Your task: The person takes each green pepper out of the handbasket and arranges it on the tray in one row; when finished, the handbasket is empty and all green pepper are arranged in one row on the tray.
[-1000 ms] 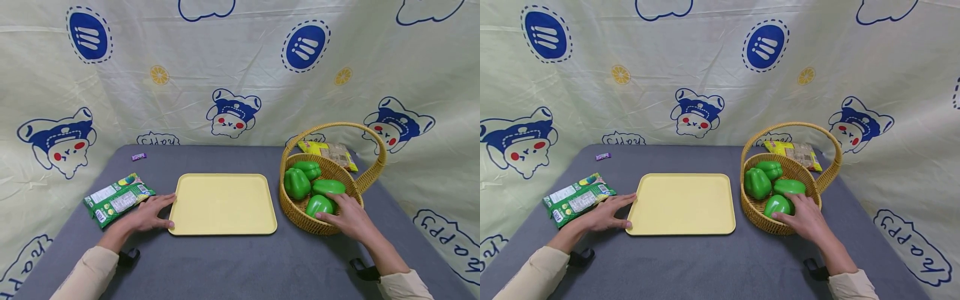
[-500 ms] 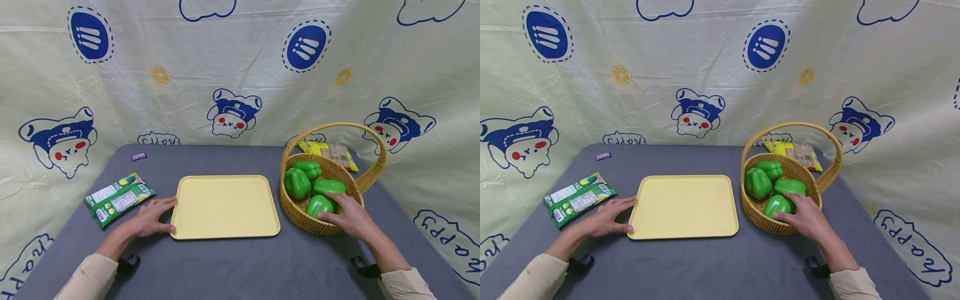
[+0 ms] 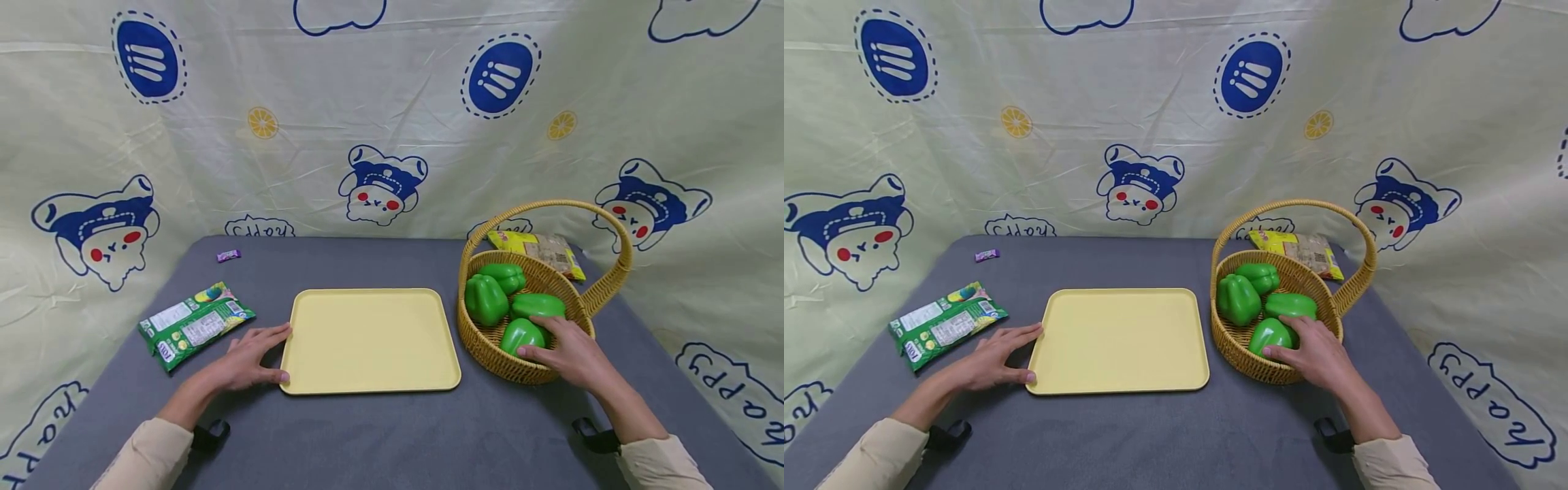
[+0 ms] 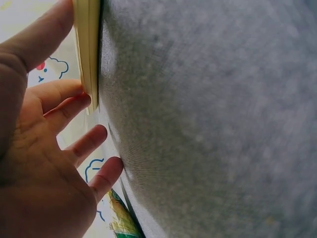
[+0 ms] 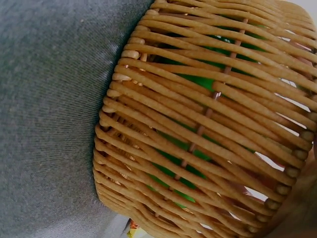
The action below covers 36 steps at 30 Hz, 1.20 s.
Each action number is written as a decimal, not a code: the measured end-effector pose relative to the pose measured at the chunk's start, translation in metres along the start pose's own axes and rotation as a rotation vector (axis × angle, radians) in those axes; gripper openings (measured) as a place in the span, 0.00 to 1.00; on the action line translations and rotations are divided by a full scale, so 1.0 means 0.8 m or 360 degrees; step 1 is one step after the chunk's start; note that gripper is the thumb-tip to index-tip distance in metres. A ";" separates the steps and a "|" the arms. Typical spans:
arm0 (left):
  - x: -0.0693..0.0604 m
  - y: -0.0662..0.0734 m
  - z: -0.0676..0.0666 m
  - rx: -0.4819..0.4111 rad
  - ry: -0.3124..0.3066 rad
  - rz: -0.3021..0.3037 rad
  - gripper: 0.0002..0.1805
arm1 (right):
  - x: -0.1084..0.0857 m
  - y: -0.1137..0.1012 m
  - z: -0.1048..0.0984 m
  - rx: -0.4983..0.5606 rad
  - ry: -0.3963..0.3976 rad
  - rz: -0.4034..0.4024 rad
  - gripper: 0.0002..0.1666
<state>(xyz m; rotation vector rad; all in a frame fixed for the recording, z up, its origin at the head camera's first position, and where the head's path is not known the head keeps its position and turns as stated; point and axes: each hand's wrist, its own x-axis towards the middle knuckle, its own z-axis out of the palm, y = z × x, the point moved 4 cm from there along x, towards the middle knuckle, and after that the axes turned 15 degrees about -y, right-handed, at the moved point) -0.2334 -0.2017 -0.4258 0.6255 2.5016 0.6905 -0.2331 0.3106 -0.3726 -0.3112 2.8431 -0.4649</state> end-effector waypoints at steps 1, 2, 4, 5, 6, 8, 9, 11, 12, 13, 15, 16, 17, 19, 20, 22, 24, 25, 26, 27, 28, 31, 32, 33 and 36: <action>0.000 0.000 0.000 0.0000 -0.0001 -0.0001 0.49 | 0.000 0.000 0.000 -0.0001 0.0002 -0.0002 0.49; 0.000 -0.001 0.000 -0.0002 -0.0002 -0.0003 0.49 | 0.000 0.000 0.001 0.0001 0.0003 -0.0003 0.49; 0.000 -0.001 0.000 -0.0007 -0.0005 -0.0002 0.49 | 0.001 0.000 0.001 0.0004 0.0008 -0.0008 0.49; 0.000 -0.001 0.001 -0.0010 -0.0008 -0.0001 0.49 | 0.000 0.000 0.001 0.0007 0.0009 -0.0008 0.49; 0.000 -0.001 0.001 -0.0014 -0.0010 -0.0001 0.49 | 0.000 -0.001 0.001 0.0011 0.0012 -0.0011 0.49; -0.001 -0.001 0.000 -0.0017 -0.0015 0.0000 0.49 | -0.001 -0.001 0.002 0.0019 0.0018 -0.0017 0.48; -0.001 -0.001 0.000 -0.0018 -0.0017 0.0001 0.48 | -0.001 -0.002 0.002 0.0024 0.0022 -0.0019 0.48; -0.001 0.000 0.000 -0.0018 -0.0022 0.0002 0.48 | -0.003 -0.003 0.002 0.0039 0.0027 -0.0020 0.47; -0.001 0.000 0.000 -0.0018 -0.0024 0.0002 0.48 | -0.003 -0.003 0.002 0.0045 0.0028 -0.0023 0.46; -0.001 0.000 0.001 -0.0021 -0.0025 0.0002 0.48 | -0.004 -0.004 0.001 0.0052 0.0030 -0.0027 0.46; -0.001 0.000 0.001 -0.0025 -0.0026 0.0004 0.48 | -0.004 -0.007 0.001 0.0065 0.0030 -0.0038 0.45; -0.001 0.001 0.001 -0.0022 -0.0026 0.0011 0.48 | -0.005 -0.008 0.001 0.0070 0.0028 -0.0045 0.44; -0.001 0.001 0.002 -0.0026 -0.0026 0.0011 0.48 | -0.004 -0.010 0.000 0.0074 0.0024 -0.0052 0.43; -0.001 0.000 0.002 -0.0030 -0.0025 0.0009 0.49 | -0.004 -0.012 0.000 0.0083 0.0016 -0.0069 0.42; 0.000 0.000 0.002 -0.0030 -0.0026 0.0010 0.49 | -0.003 -0.013 0.000 0.0090 0.0008 -0.0079 0.41; -0.001 0.000 0.002 -0.0032 -0.0027 0.0010 0.49 | -0.002 -0.014 0.001 0.0100 -0.0004 -0.0095 0.40; -0.001 -0.001 0.002 -0.0035 -0.0027 0.0005 0.49 | -0.001 -0.014 0.001 0.0107 -0.0010 -0.0112 0.39; -0.001 -0.001 0.002 -0.0033 -0.0026 0.0006 0.49 | -0.001 -0.015 0.002 0.0109 -0.0012 -0.0120 0.38; -0.001 -0.001 0.002 -0.0031 -0.0025 0.0007 0.49 | 0.000 -0.015 0.002 0.0111 -0.0011 -0.0126 0.38; -0.001 -0.001 0.002 -0.0026 -0.0023 0.0007 0.49 | 0.000 -0.015 0.002 0.0108 -0.0004 -0.0125 0.38; 0.000 0.000 0.002 -0.0018 -0.0021 0.0014 0.48 | 0.000 -0.015 0.002 0.0112 0.0000 -0.0126 0.38; -0.001 0.001 0.001 -0.0008 -0.0010 0.0034 0.48 | 0.000 -0.017 0.003 0.0142 0.0025 -0.0131 0.37; -0.001 0.001 0.001 -0.0007 -0.0005 0.0044 0.48 | 0.000 -0.017 0.003 0.0161 0.0037 -0.0135 0.38; -0.001 0.002 0.001 -0.0004 0.0000 0.0052 0.48 | 0.000 -0.017 0.003 0.0185 0.0049 -0.0141 0.38; -0.002 0.002 0.001 -0.0008 0.0010 0.0061 0.48 | 0.002 -0.020 0.002 0.0281 0.0081 -0.0161 0.42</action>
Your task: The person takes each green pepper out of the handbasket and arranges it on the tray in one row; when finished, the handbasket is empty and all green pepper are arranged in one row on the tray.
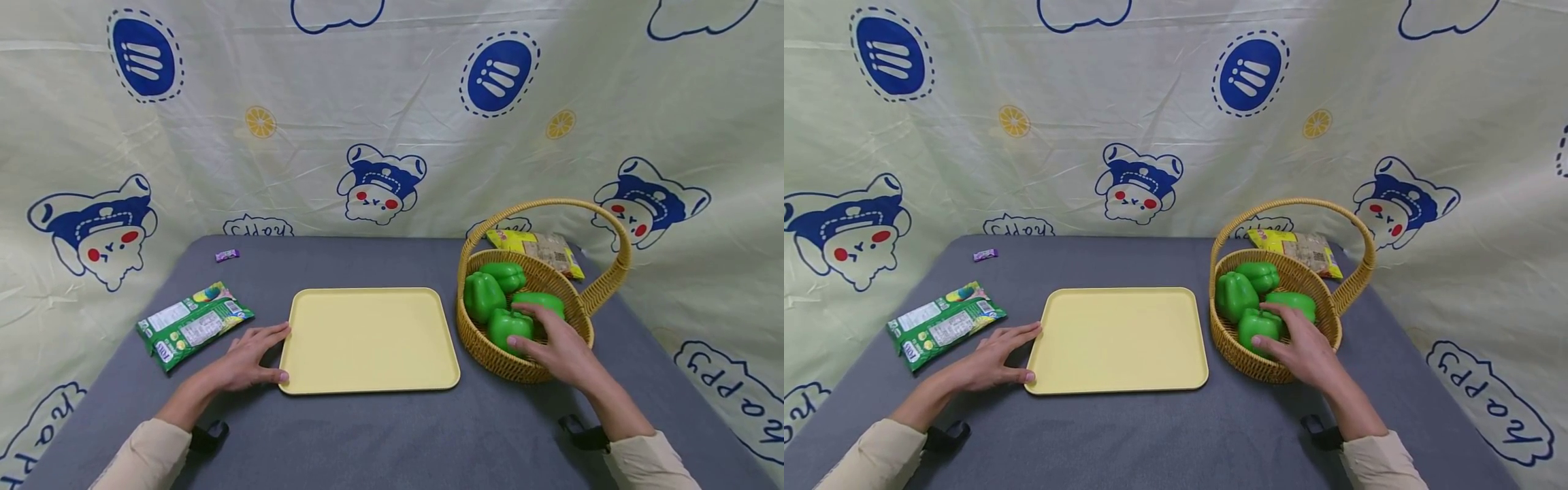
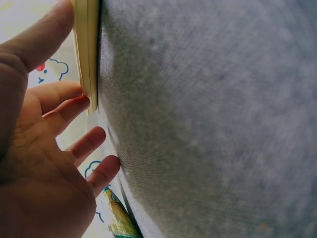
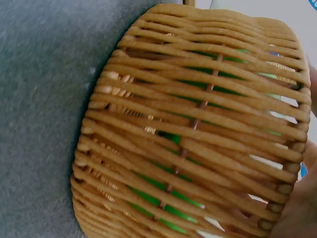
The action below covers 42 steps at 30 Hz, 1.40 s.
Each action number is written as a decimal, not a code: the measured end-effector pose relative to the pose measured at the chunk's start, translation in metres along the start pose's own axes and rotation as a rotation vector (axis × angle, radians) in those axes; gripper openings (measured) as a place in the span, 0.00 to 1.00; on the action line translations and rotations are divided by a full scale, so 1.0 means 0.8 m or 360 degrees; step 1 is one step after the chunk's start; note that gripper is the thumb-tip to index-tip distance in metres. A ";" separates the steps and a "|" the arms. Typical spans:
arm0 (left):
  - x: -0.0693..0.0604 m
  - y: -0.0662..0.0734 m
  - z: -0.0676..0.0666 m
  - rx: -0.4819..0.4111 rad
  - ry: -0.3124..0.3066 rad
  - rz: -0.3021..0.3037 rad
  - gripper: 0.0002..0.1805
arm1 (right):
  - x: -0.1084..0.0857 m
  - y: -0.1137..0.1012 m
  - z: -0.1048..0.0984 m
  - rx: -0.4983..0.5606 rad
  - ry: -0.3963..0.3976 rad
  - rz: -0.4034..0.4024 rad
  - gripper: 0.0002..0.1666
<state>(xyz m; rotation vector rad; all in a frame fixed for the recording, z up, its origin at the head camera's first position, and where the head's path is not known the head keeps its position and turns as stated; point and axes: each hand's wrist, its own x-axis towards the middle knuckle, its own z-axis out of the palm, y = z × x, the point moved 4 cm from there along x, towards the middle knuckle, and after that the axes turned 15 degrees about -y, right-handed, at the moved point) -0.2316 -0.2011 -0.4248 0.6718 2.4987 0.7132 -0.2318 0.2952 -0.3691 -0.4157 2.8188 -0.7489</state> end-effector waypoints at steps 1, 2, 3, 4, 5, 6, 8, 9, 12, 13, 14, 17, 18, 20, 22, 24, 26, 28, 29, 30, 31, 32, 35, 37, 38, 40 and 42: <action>0.000 0.000 0.000 0.0001 0.0001 0.0002 0.48 | 0.001 0.000 0.000 0.0029 0.0010 0.0001 0.43; 0.000 0.000 0.000 -0.0001 0.0003 0.0002 0.48 | 0.001 -0.001 0.000 0.0055 0.0023 -0.0001 0.44; 0.001 0.000 0.000 0.0001 0.0003 0.0001 0.48 | 0.002 -0.001 0.000 0.0076 0.0037 0.0002 0.45; 0.001 0.000 0.000 -0.0001 0.0003 0.0002 0.48 | 0.003 -0.001 0.000 0.0095 0.0051 0.0002 0.45; 0.001 0.000 0.000 0.0000 0.0004 0.0007 0.48 | 0.003 -0.002 0.000 0.0104 0.0068 0.0001 0.45; 0.001 0.000 0.000 -0.0007 0.0006 0.0007 0.48 | 0.003 -0.002 0.000 0.0106 0.0089 0.0001 0.44; 0.001 0.000 0.000 -0.0011 0.0015 0.0008 0.48 | 0.004 -0.002 0.000 0.0107 0.0127 0.0000 0.43; 0.000 0.000 0.001 -0.0010 0.0021 0.0010 0.48 | 0.004 -0.003 0.000 0.0106 0.0144 0.0001 0.43; -0.001 0.002 0.002 0.0005 0.0056 0.0024 0.47 | 0.003 -0.003 0.000 0.0104 0.0180 0.0004 0.43; -0.002 0.002 0.002 0.0018 0.0074 0.0034 0.47 | 0.003 -0.003 0.001 0.0105 0.0183 0.0008 0.43; -0.003 0.003 0.003 0.0027 0.0092 0.0041 0.46 | 0.003 -0.003 0.001 0.0107 0.0180 0.0015 0.44; -0.006 0.005 0.005 0.0053 0.0140 0.0063 0.45 | 0.002 -0.002 -0.001 0.0081 0.0154 0.0050 0.46; -0.007 0.006 0.005 0.0057 0.0150 0.0066 0.44 | 0.003 -0.002 -0.001 0.0070 0.0138 0.0063 0.47; -0.009 0.006 0.008 0.0047 0.0156 0.0053 0.44 | 0.003 -0.002 -0.002 0.0041 0.0105 0.0094 0.48; -0.010 0.006 0.009 0.0038 0.0153 0.0045 0.43 | 0.004 -0.002 -0.002 0.0020 0.0073 0.0118 0.48; -0.011 0.007 0.010 0.0032 0.0156 0.0031 0.43 | 0.005 -0.001 -0.002 0.0015 0.0053 0.0129 0.48; -0.012 0.008 0.011 0.0025 0.0160 0.0022 0.42 | 0.005 -0.001 -0.002 0.0023 0.0041 0.0128 0.47; -0.013 0.009 0.012 0.0022 0.0168 0.0014 0.42 | 0.004 -0.001 -0.001 0.0033 0.0040 0.0102 0.47; -0.014 0.009 0.012 0.0018 0.0170 0.0011 0.42 | 0.004 -0.001 0.000 0.0037 0.0039 0.0089 0.47; -0.014 0.009 0.013 0.0009 0.0168 0.0007 0.42 | 0.004 -0.001 0.000 0.0040 0.0043 0.0075 0.47; -0.015 0.009 0.013 0.0000 0.0165 0.0006 0.42 | 0.004 -0.002 0.001 0.0040 0.0047 0.0065 0.47; -0.015 0.009 0.013 -0.0007 0.0162 0.0004 0.42 | 0.003 -0.002 0.001 0.0034 0.0051 0.0057 0.47; -0.016 0.009 0.014 -0.0019 0.0153 0.0003 0.43 | 0.002 -0.003 0.002 0.0012 0.0071 0.0049 0.47; -0.016 0.009 0.014 -0.0022 0.0149 0.0004 0.43 | 0.001 -0.004 0.001 0.0001 0.0091 0.0041 0.48; -0.015 0.009 0.014 -0.0024 0.0149 0.0006 0.43 | 0.001 -0.004 0.001 0.0000 0.0105 0.0037 0.48; -0.015 0.009 0.014 -0.0025 0.0149 0.0013 0.42 | -0.001 -0.005 0.001 0.0003 0.0142 0.0030 0.47; -0.015 0.009 0.014 -0.0027 0.0149 0.0019 0.42 | -0.003 -0.006 -0.001 0.0011 0.0192 0.0013 0.47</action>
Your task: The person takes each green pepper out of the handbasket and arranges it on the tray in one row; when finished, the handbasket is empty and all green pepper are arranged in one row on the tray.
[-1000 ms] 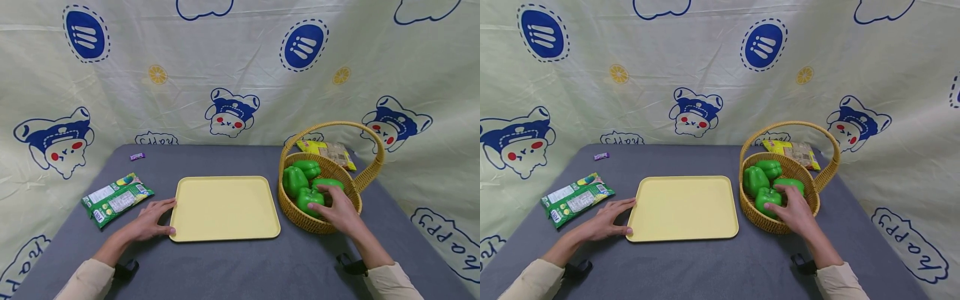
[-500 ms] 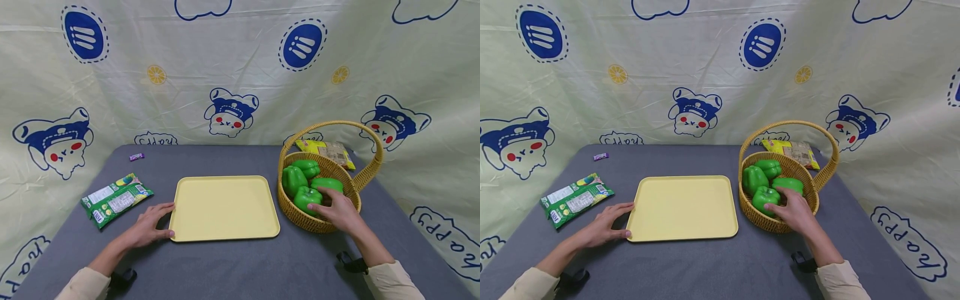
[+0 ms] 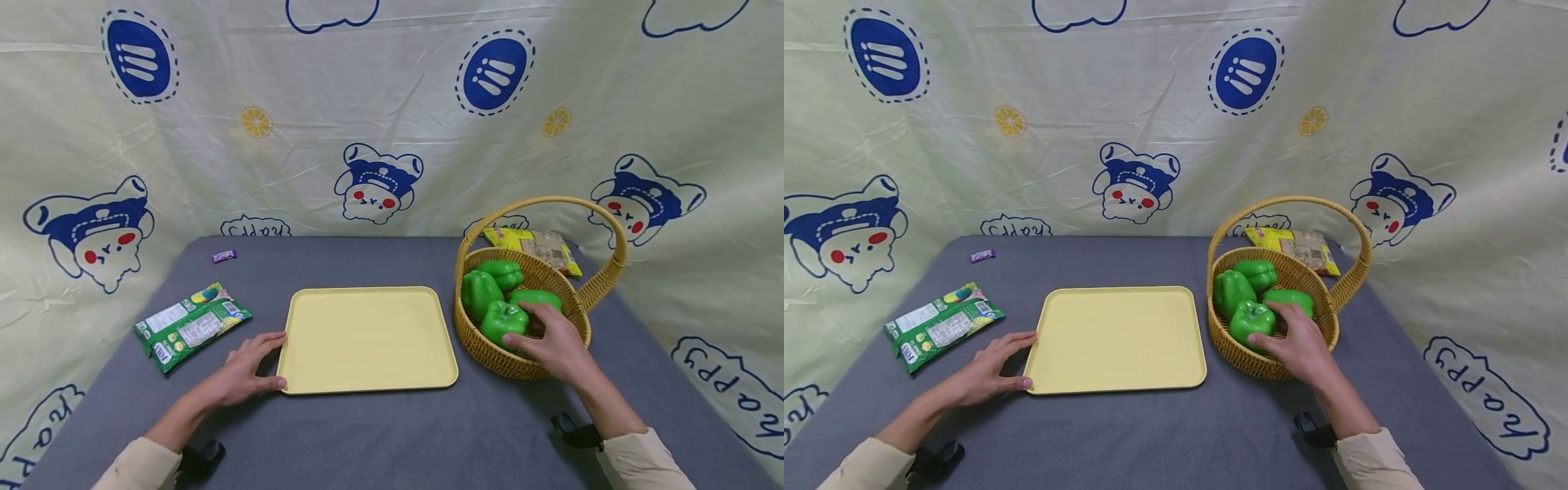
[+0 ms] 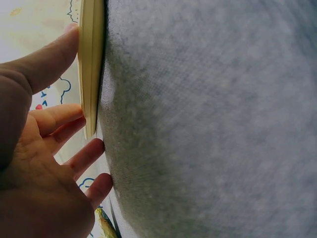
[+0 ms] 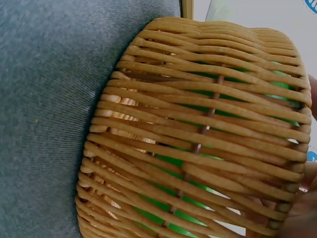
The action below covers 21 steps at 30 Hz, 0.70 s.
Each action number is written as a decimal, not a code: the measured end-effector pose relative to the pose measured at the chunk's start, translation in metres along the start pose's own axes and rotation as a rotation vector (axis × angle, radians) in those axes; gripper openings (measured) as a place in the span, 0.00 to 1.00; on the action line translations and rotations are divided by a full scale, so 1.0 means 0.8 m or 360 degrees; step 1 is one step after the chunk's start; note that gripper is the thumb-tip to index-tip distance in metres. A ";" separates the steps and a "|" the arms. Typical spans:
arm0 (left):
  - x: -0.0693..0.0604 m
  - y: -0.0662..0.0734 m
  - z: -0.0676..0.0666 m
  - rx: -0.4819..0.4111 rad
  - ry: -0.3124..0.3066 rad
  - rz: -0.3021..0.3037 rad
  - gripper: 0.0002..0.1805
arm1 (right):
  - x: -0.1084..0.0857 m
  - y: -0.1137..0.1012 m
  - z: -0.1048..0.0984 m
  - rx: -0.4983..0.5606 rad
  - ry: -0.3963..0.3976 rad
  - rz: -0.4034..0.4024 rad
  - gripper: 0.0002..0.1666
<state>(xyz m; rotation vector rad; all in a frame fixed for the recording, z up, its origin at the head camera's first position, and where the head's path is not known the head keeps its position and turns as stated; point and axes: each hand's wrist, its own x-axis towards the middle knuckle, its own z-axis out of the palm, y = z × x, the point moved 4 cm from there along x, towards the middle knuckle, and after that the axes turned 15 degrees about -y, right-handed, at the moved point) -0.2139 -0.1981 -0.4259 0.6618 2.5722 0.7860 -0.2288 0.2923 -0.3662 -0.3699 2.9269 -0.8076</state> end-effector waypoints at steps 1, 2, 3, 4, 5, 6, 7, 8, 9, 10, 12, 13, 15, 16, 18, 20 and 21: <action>0.000 0.000 0.000 0.0001 0.0001 0.0001 0.42 | -0.001 -0.001 -0.001 0.0008 0.0023 -0.0012 0.46; 0.000 -0.001 0.000 0.0002 0.0001 0.0002 0.42 | -0.002 -0.003 -0.002 0.0014 0.0052 -0.0026 0.46; 0.001 -0.001 0.000 0.0005 0.0001 0.0000 0.42 | -0.002 -0.005 -0.004 0.0023 0.0078 -0.0046 0.45; 0.001 -0.001 0.001 0.0007 0.0000 -0.0003 0.42 | -0.003 -0.008 -0.006 0.0029 0.0104 -0.0068 0.44; 0.001 -0.001 0.001 0.0008 -0.0001 -0.0005 0.42 | -0.004 -0.011 -0.007 0.0031 0.0126 -0.0090 0.44; 0.001 -0.002 0.001 0.0008 -0.0002 -0.0007 0.42 | -0.005 -0.014 -0.010 0.0028 0.0147 -0.0109 0.43; 0.001 -0.002 0.001 0.0008 -0.0002 -0.0006 0.42 | -0.006 -0.018 -0.012 0.0017 0.0169 -0.0122 0.43; 0.001 -0.002 0.001 0.0008 -0.0004 -0.0006 0.42 | -0.007 -0.021 -0.014 0.0003 0.0192 -0.0136 0.43; 0.001 -0.002 0.001 0.0007 -0.0004 -0.0006 0.42 | -0.008 -0.025 -0.017 -0.0009 0.0210 -0.0146 0.43; 0.001 -0.002 0.001 0.0010 -0.0005 -0.0005 0.42 | -0.009 -0.029 -0.019 -0.0025 0.0228 -0.0152 0.43; 0.001 -0.002 0.002 0.0013 -0.0006 -0.0004 0.42 | -0.010 -0.036 -0.023 -0.0049 0.0256 -0.0160 0.43; 0.000 -0.002 0.002 0.0015 -0.0006 -0.0004 0.42 | -0.011 -0.040 -0.025 -0.0056 0.0267 -0.0165 0.43; 0.000 -0.002 0.001 0.0022 -0.0007 -0.0006 0.42 | -0.012 -0.048 -0.028 -0.0060 0.0280 -0.0172 0.44; 0.001 -0.002 0.001 0.0025 -0.0007 -0.0007 0.42 | -0.013 -0.053 -0.029 -0.0060 0.0289 -0.0180 0.44; 0.001 -0.003 0.001 0.0027 -0.0006 -0.0006 0.42 | -0.014 -0.062 -0.031 -0.0068 0.0318 -0.0205 0.43; 0.001 -0.003 0.001 0.0026 -0.0003 -0.0002 0.42 | -0.015 -0.072 -0.031 -0.0060 0.0342 -0.0250 0.43; 0.002 -0.003 0.001 0.0027 0.0000 0.0000 0.42 | -0.016 -0.076 -0.030 -0.0057 0.0353 -0.0279 0.43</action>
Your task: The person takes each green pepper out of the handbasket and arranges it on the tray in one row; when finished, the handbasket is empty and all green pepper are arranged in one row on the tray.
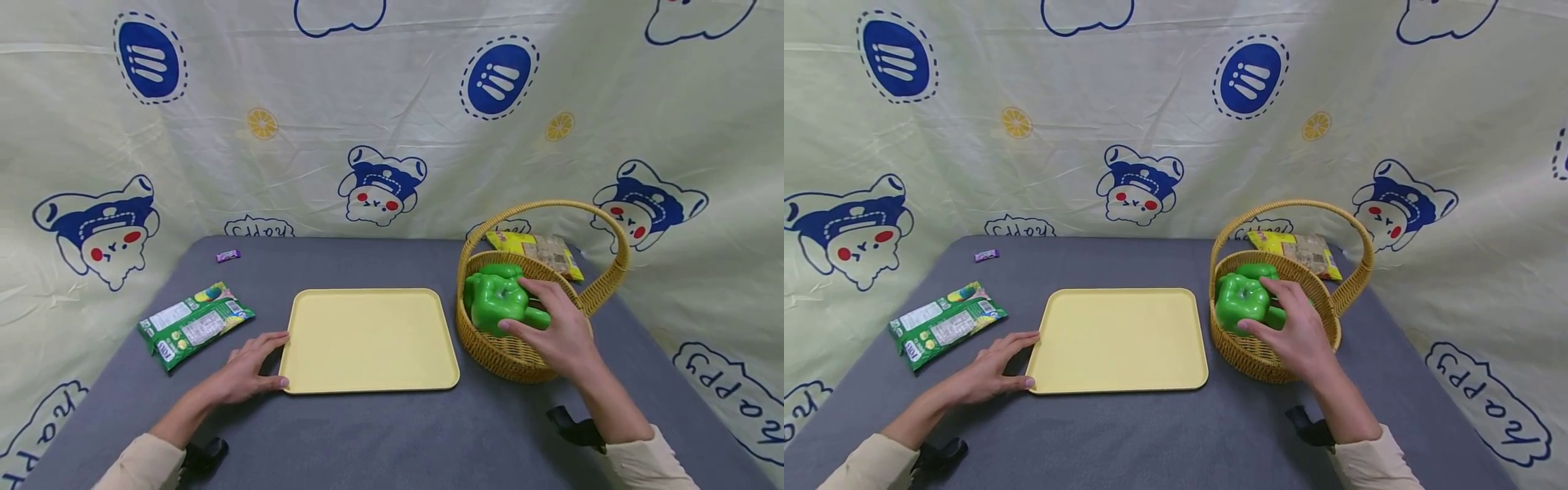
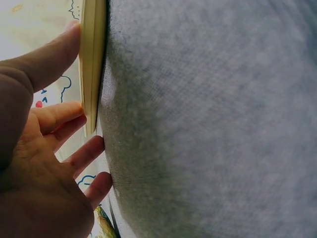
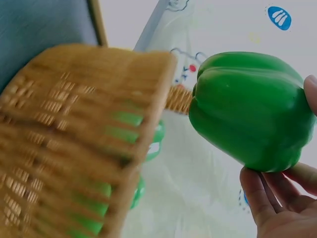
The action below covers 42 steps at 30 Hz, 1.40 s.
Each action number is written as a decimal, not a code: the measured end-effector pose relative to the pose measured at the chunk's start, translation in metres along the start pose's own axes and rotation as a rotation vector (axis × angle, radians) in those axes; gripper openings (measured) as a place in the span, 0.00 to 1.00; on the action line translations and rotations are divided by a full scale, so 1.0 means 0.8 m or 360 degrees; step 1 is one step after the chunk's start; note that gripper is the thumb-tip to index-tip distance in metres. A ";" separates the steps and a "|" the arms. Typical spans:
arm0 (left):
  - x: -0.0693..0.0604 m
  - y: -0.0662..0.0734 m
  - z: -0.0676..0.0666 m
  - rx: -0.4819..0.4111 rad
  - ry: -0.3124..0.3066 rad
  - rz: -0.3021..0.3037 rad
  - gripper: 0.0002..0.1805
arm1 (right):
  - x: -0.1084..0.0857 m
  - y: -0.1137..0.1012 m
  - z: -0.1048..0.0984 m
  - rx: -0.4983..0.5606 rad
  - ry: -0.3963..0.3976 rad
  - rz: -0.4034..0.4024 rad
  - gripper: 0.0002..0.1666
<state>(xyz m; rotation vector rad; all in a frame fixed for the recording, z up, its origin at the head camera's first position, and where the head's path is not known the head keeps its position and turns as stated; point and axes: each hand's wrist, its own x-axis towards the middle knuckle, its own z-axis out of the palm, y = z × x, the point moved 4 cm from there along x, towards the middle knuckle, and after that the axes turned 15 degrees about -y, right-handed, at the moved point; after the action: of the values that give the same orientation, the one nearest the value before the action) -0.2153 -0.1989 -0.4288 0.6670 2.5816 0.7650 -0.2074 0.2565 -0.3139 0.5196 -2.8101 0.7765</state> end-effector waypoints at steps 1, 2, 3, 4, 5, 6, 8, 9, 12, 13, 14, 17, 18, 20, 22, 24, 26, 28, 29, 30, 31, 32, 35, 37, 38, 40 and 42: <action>0.000 0.000 0.000 0.0003 0.0002 0.0003 0.42 | 0.001 -0.004 0.001 0.0004 0.0010 -0.0029 0.42; 0.001 0.000 0.000 0.0004 0.0005 0.0005 0.42 | 0.002 -0.008 0.003 0.0008 0.0017 -0.0055 0.42; 0.001 0.000 0.000 0.0009 0.0007 0.0007 0.42 | 0.003 -0.011 0.005 0.0019 0.0020 -0.0083 0.42; 0.001 0.000 0.000 0.0007 0.0009 0.0009 0.42 | 0.005 -0.014 0.007 0.0027 0.0020 -0.0107 0.42; 0.001 0.000 0.000 0.0012 0.0009 0.0011 0.42 | 0.006 -0.016 0.009 0.0030 0.0019 -0.0126 0.42; 0.001 0.000 0.000 0.0013 0.0009 0.0010 0.42 | 0.008 -0.019 0.012 0.0038 0.0016 -0.0146 0.42; 0.000 0.001 0.000 0.0008 0.0006 0.0009 0.42 | 0.011 -0.024 0.017 0.0056 0.0005 -0.0170 0.43; 0.000 0.001 0.000 0.0007 0.0005 0.0009 0.42 | 0.013 -0.026 0.019 0.0061 0.0001 -0.0181 0.43; 0.000 0.003 -0.002 -0.0002 0.0005 0.0007 0.42 | 0.019 -0.034 0.026 0.0088 -0.0015 -0.0208 0.43; 0.000 0.004 -0.002 -0.0003 0.0005 0.0006 0.42 | 0.021 -0.036 0.029 0.0099 -0.0019 -0.0218 0.43; -0.001 0.004 -0.002 -0.0004 0.0004 0.0005 0.42 | 0.022 -0.038 0.031 0.0110 -0.0024 -0.0227 0.43; -0.001 0.006 -0.002 0.0001 -0.0001 0.0010 0.42 | 0.029 -0.045 0.040 0.0166 -0.0050 -0.0251 0.43; -0.001 0.006 -0.002 0.0000 -0.0002 0.0006 0.42 | 0.031 -0.047 0.043 0.0187 -0.0059 -0.0263 0.43; 0.000 0.006 -0.002 0.0001 -0.0005 0.0002 0.42 | 0.035 -0.051 0.049 0.0212 -0.0075 -0.0276 0.43; -0.001 0.007 -0.003 0.0002 -0.0004 0.0000 0.42 | 0.038 -0.055 0.054 0.0232 -0.0087 -0.0297 0.44; -0.001 0.007 -0.003 0.0005 0.0000 0.0004 0.42 | 0.041 -0.059 0.060 0.0254 -0.0107 -0.0314 0.44; -0.001 0.007 -0.003 0.0007 -0.0002 0.0006 0.42 | 0.044 -0.063 0.066 0.0275 -0.0126 -0.0320 0.44; -0.001 0.006 -0.003 0.0004 -0.0003 0.0003 0.42 | 0.047 -0.067 0.073 0.0296 -0.0153 -0.0322 0.44; 0.000 0.005 -0.002 -0.0001 -0.0007 -0.0001 0.42 | 0.049 -0.069 0.076 0.0309 -0.0162 -0.0328 0.44; 0.000 0.005 -0.002 -0.0004 -0.0011 -0.0007 0.42 | 0.051 -0.071 0.079 0.0316 -0.0169 -0.0332 0.44; 0.000 0.004 -0.002 -0.0007 -0.0015 -0.0013 0.43 | 0.053 -0.073 0.082 0.0328 -0.0176 -0.0341 0.44; 0.000 0.004 -0.002 -0.0009 -0.0016 -0.0013 0.43 | 0.054 -0.074 0.085 0.0335 -0.0179 -0.0354 0.44; 0.001 0.003 -0.002 -0.0011 -0.0020 -0.0016 0.43 | 0.059 -0.077 0.096 0.0353 -0.0195 -0.0369 0.43; 0.000 0.003 -0.002 -0.0013 -0.0017 -0.0013 0.43 | 0.062 -0.079 0.103 0.0373 -0.0210 -0.0372 0.43; 0.000 0.003 -0.002 -0.0014 -0.0015 -0.0012 0.43 | 0.063 -0.081 0.106 0.0380 -0.0220 -0.0371 0.42; 0.000 0.003 -0.002 -0.0017 -0.0009 -0.0008 0.42 | 0.066 -0.084 0.112 0.0398 -0.0241 -0.0368 0.42; 0.000 0.003 -0.001 -0.0017 -0.0001 0.0000 0.42 | 0.068 -0.088 0.118 0.0412 -0.0260 -0.0370 0.42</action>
<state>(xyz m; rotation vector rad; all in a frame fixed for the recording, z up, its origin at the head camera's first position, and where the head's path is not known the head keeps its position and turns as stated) -0.2152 -0.1978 -0.4266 0.6639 2.5751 0.7778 -0.2382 0.1348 -0.3472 0.9727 -2.7347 1.0969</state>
